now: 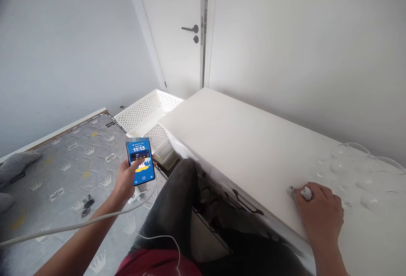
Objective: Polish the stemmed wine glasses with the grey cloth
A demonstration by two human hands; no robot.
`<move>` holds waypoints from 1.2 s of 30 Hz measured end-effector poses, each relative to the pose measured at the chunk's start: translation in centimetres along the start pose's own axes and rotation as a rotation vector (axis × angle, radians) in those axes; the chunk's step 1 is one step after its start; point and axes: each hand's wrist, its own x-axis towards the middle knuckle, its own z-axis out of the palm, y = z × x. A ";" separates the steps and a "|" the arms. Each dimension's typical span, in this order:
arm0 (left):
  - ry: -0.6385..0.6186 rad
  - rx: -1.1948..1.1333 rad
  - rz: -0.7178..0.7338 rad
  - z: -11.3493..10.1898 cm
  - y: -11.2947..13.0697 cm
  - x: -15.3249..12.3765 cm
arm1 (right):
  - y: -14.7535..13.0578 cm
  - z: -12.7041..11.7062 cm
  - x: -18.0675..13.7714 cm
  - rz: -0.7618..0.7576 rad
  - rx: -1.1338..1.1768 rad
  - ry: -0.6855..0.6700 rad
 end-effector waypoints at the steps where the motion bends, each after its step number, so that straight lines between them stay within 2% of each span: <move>1: -0.002 -0.001 -0.004 -0.1 -0.1 0.1 | -0.1 -0.1 0.0 0.005 0.001 -0.002; 12: -0.017 -0.013 -0.025 -1.1 -0.8 0.6 | -0.6 -0.5 0.0 0.017 0.013 -0.013; 17: -0.029 -0.011 -0.042 -1.7 -1.0 1.3 | -0.6 -0.5 -0.1 0.010 0.030 0.023; 22: -0.007 -0.013 -0.123 -3.7 -1.4 2.0 | -0.4 -0.7 -0.1 0.053 0.055 -0.033; 31: -0.026 -0.115 -0.140 -7.9 -2.3 3.3 | 0.2 -0.5 -0.2 0.064 0.065 -0.026; 36: -0.122 -0.330 -0.332 -10.3 -0.9 1.9 | 1.8 -0.4 -1.2 0.020 0.122 0.038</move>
